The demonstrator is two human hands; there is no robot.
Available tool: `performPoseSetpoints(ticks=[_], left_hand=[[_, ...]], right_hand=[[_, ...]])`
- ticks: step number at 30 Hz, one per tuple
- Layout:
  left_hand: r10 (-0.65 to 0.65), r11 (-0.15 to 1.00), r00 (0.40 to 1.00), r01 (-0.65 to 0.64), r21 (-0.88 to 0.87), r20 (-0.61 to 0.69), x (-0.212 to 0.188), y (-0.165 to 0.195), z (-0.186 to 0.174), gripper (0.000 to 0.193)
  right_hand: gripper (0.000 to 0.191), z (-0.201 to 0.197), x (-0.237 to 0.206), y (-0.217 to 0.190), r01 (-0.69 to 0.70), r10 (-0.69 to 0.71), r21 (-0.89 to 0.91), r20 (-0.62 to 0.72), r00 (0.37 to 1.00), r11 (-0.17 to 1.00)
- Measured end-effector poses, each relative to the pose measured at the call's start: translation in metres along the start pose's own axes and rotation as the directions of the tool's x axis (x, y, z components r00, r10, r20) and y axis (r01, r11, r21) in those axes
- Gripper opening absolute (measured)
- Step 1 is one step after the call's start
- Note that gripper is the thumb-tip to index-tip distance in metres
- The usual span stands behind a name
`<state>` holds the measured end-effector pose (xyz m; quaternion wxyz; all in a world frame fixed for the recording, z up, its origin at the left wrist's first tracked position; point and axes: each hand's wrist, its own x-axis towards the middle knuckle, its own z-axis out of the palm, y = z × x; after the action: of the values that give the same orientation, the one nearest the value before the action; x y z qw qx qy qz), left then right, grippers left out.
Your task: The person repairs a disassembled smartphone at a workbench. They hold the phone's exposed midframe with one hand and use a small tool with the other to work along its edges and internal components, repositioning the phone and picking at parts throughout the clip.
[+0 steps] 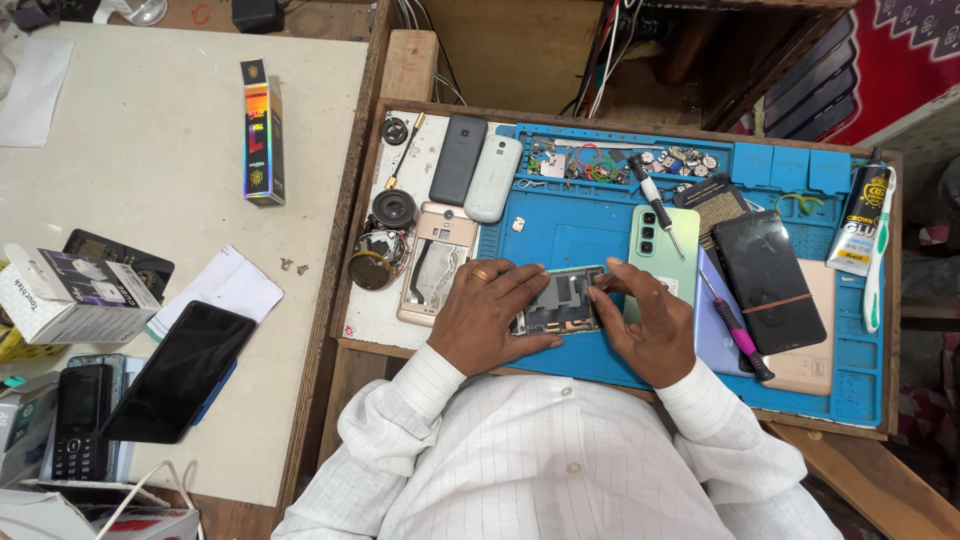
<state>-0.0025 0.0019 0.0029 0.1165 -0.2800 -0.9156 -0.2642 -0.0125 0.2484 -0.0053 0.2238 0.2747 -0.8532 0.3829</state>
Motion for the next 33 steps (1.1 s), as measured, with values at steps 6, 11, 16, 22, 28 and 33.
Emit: performPoseSetpoints(ticks=[6, 11, 16, 22, 28, 33], left_hand=[[-0.007, 1.000, 1.000, 0.007, -0.016, 0.009, -0.0009, -0.0001, 0.0004, 0.075], [-0.004, 1.000, 1.000, 0.004, -0.010, 0.020, -0.0004, -0.0002, -0.0006, 0.076], [-0.013, 1.000, 0.999, 0.013, -0.011, 0.030, 0.0004, 0.0007, 0.0001, 0.076], [-0.011, 1.000, 1.000, 0.011, -0.008, 0.017, -0.0008, 0.0002, 0.0008, 0.077], [-0.005, 1.000, 1.000, 0.005, -0.002, 0.007, -0.0016, -0.0007, 0.0015, 0.078], [-0.009, 1.000, 1.000, 0.009, -0.002, 0.017, -0.0018, -0.0018, 0.0023, 0.076]], right_hand=[[0.063, 0.0032, -0.0031, 0.0043, -0.005, 0.006, 0.050, -0.012, 1.000, 0.999], [0.066, 0.0020, 0.0011, 0.0010, 0.022, -0.023, -0.008, -0.036, 0.999, 1.000], [0.065, 0.0006, 0.0019, -0.0001, -0.001, 0.000, -0.030, -0.034, 0.999, 1.000], [0.059, -0.0026, 0.0022, 0.0013, 0.012, -0.019, 0.135, 0.054, 0.998, 0.991], [0.062, 0.0005, 0.0026, 0.0019, 0.049, -0.049, 0.034, 0.008, 0.999, 0.998], [0.063, 0.0003, 0.0008, 0.0033, -0.003, 0.002, 0.039, 0.008, 1.000, 0.999]])
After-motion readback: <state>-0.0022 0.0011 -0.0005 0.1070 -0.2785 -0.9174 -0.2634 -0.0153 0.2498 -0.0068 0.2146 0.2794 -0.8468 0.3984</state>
